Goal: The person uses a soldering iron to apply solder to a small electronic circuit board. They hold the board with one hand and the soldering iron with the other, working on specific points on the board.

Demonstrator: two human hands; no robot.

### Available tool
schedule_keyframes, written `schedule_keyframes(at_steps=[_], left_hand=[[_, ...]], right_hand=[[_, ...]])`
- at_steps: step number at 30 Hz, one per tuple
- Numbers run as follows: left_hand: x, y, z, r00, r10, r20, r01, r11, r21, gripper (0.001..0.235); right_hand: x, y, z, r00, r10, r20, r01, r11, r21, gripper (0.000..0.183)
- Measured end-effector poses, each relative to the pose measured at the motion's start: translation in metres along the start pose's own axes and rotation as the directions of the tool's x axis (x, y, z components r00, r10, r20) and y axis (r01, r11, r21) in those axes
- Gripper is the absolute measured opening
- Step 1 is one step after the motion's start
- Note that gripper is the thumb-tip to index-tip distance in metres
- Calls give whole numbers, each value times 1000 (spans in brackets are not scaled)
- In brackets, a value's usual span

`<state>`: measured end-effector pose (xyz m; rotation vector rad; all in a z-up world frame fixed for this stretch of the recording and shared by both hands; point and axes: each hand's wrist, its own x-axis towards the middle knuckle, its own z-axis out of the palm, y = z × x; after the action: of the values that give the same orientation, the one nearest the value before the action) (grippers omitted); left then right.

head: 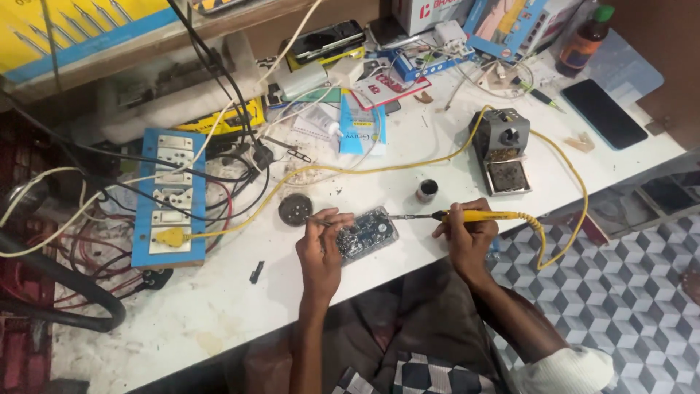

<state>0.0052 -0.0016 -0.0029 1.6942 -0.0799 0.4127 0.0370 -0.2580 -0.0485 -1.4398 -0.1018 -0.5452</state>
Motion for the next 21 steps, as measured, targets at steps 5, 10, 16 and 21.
schedule_keyframes(at_steps=[5,10,16,21], left_hand=[[3,-3,-3,995,91,-46,-90,996,26,16],[4,-1,0,992,115,-58,-112,992,52,15],[1,-4,0,997,-51,-53,48,998,-44,19],[1,-2,-1,1000,-5,-24,3,998,-63,25]], right_hand=[[0,-5,2,999,52,8,-52,997,-49,16],[0,-12,3,996,82,-41,-84,996,-40,17],[-1,-10,2,998,60,-21,-62,994,-91,16],[0,-9,3,999,39,-22,-42,991,-128,15]])
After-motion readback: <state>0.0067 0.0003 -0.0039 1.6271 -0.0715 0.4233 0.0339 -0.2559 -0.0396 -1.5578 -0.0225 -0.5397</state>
